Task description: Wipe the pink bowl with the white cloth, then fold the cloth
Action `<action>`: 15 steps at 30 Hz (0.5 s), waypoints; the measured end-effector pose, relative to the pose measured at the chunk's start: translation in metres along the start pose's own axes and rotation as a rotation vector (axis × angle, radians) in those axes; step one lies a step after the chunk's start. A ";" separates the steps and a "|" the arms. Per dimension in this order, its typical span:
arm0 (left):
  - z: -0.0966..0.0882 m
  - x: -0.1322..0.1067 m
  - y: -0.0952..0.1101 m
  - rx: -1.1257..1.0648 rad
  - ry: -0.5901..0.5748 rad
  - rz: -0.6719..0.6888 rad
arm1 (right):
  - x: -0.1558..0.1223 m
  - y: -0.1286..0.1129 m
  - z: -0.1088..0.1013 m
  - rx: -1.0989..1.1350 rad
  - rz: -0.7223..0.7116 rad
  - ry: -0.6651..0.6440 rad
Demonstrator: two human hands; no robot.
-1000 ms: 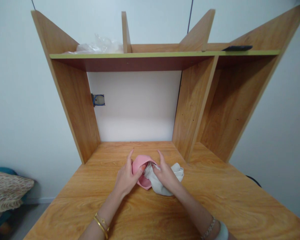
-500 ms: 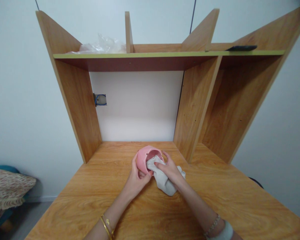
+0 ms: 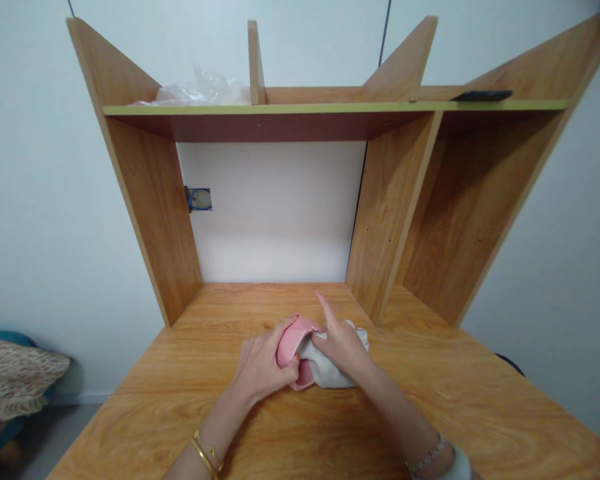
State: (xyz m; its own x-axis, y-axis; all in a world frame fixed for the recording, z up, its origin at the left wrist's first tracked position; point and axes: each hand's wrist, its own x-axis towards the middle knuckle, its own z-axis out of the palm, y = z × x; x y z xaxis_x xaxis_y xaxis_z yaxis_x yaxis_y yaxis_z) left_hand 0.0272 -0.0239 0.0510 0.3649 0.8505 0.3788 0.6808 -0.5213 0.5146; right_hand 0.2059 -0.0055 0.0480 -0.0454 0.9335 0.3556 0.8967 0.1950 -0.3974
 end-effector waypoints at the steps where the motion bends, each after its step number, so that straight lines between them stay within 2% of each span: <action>1: -0.001 0.000 -0.001 0.017 -0.006 0.003 | -0.001 -0.001 0.001 0.025 -0.033 -0.011; 4: -0.001 0.001 -0.005 0.017 0.009 -0.010 | -0.004 -0.002 0.005 0.183 -0.087 -0.036; 7: -0.001 0.003 -0.010 -0.041 0.057 -0.040 | -0.004 -0.001 0.008 0.353 -0.076 -0.017; 10: 0.001 0.005 -0.014 -0.175 0.087 -0.063 | -0.002 0.002 0.012 0.472 -0.015 0.044; 15: 0.014 0.006 -0.014 -0.418 0.066 -0.041 | 0.005 0.007 0.022 0.605 0.150 0.158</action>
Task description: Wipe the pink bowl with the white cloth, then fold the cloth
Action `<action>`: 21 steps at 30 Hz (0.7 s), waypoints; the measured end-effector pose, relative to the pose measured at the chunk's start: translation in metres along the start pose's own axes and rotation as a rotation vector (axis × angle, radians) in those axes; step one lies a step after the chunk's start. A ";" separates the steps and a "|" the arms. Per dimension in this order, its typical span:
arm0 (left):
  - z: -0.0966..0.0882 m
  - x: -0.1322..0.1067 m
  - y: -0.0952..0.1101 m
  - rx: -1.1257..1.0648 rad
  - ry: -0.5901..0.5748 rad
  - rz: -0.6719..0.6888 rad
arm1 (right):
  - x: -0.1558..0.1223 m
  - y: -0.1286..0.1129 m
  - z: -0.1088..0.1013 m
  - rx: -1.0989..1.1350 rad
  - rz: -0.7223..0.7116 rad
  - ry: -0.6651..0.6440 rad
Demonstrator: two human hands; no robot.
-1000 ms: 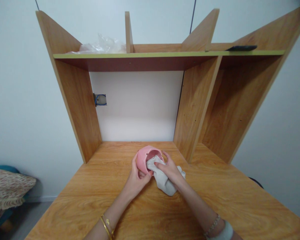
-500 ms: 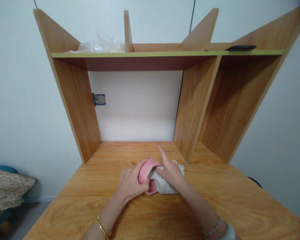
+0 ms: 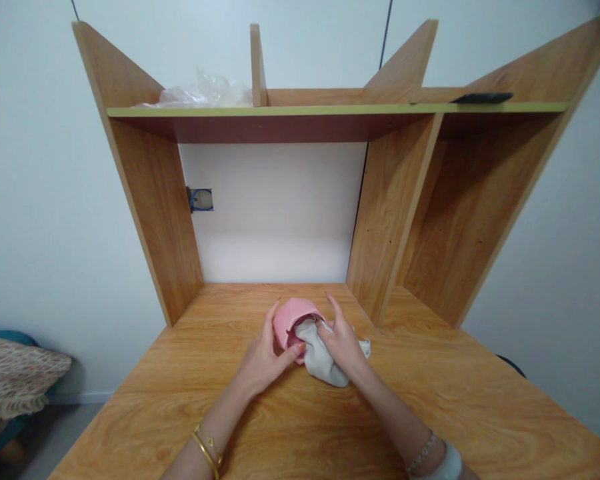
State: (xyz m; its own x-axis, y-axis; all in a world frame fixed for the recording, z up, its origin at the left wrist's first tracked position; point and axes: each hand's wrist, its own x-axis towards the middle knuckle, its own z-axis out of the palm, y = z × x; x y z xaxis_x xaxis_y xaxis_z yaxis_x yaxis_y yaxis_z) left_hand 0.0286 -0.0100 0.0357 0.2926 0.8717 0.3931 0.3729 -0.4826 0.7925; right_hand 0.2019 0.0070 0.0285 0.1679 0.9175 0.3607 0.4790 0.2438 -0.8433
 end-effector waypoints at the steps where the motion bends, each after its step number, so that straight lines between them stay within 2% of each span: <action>1: 0.003 0.000 -0.001 -0.044 0.001 0.008 | 0.001 0.001 0.001 0.026 0.026 0.020; 4: 0.008 0.001 -0.002 -0.120 0.039 0.020 | 0.003 0.001 0.004 0.045 0.070 0.039; 7: 0.004 0.001 -0.001 -0.040 0.079 0.019 | 0.001 -0.005 0.003 -0.070 0.056 0.029; 10: 0.000 0.003 0.000 0.061 0.089 -0.035 | -0.003 -0.012 -0.001 -0.184 0.016 0.022; 14: -0.001 0.007 -0.005 0.029 0.182 -0.126 | -0.006 -0.014 -0.002 -0.145 -0.045 0.023; 16: 0.000 0.010 -0.010 -0.050 0.251 -0.196 | -0.004 -0.012 -0.002 -0.116 -0.034 0.007; 21: -0.009 0.018 -0.023 -0.284 0.338 -0.472 | 0.003 -0.003 -0.002 -0.130 0.066 -0.030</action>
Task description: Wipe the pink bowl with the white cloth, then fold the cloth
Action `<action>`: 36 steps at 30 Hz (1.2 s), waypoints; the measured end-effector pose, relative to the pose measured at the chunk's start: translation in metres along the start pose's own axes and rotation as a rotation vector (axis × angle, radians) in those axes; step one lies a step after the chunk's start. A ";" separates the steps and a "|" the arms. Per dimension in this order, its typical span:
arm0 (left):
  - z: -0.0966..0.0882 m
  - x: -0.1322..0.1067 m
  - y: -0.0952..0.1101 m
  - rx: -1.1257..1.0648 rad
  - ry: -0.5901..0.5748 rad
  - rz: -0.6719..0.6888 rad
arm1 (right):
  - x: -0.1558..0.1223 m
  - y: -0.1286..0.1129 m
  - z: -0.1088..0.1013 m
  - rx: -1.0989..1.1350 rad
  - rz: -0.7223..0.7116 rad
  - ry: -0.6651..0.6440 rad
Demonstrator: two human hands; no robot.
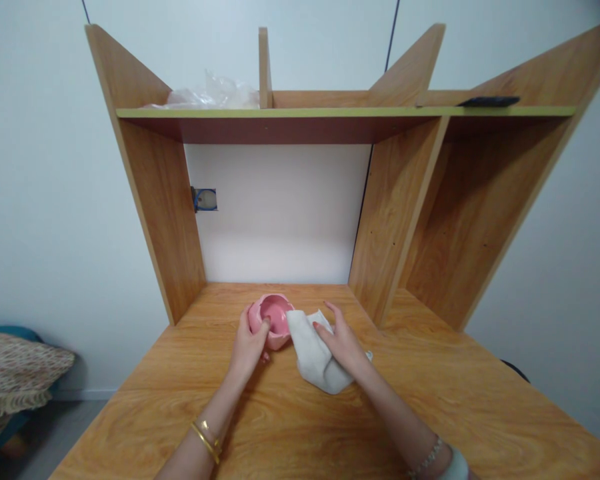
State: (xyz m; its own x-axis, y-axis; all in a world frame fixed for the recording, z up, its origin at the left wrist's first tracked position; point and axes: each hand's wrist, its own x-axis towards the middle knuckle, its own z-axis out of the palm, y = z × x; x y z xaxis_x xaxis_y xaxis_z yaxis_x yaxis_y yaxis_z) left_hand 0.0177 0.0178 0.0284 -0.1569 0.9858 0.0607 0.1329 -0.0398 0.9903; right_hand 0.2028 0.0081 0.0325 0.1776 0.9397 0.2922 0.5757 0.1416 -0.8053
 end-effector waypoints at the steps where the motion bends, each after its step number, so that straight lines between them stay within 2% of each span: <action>1: -0.002 0.003 0.000 -0.046 0.027 -0.032 | 0.001 0.001 -0.002 -0.007 0.042 -0.049; 5: -0.011 0.009 0.001 -0.278 0.106 -0.070 | 0.002 0.000 -0.017 -0.052 0.215 -0.342; 9: -0.014 0.008 0.009 -0.507 0.045 -0.089 | 0.001 -0.002 -0.036 -0.132 0.279 -0.430; 12: -0.012 0.003 0.017 -0.614 -0.008 -0.107 | 0.000 -0.002 -0.038 -0.101 0.343 -0.508; 17: -0.006 -0.009 0.027 -0.699 -0.080 -0.129 | -0.004 -0.001 -0.010 0.146 0.380 -0.581; 23: 0.002 -0.014 0.024 -0.675 -0.151 -0.142 | -0.016 -0.008 0.028 0.478 0.363 -0.613; 26: 0.006 -0.015 0.020 -0.631 -0.160 -0.141 | -0.015 -0.014 0.030 0.581 0.294 -0.510; 30: 0.009 -0.017 0.018 -0.493 -0.151 -0.142 | -0.008 -0.023 0.009 0.603 0.188 -0.259; 33: 0.011 -0.019 0.018 -0.404 -0.175 -0.136 | -0.006 -0.027 -0.006 0.559 0.150 -0.229; 36: 0.015 -0.022 0.016 -0.326 -0.223 -0.094 | -0.010 -0.029 -0.009 0.426 0.076 -0.229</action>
State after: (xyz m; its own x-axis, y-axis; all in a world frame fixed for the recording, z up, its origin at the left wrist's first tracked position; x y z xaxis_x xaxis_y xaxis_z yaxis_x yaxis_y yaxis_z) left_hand 0.0377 -0.0022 0.0407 0.0672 0.9974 -0.0254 -0.1953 0.0381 0.9800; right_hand 0.1917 -0.0081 0.0583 -0.0012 0.9899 0.1421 0.1812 0.1400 -0.9734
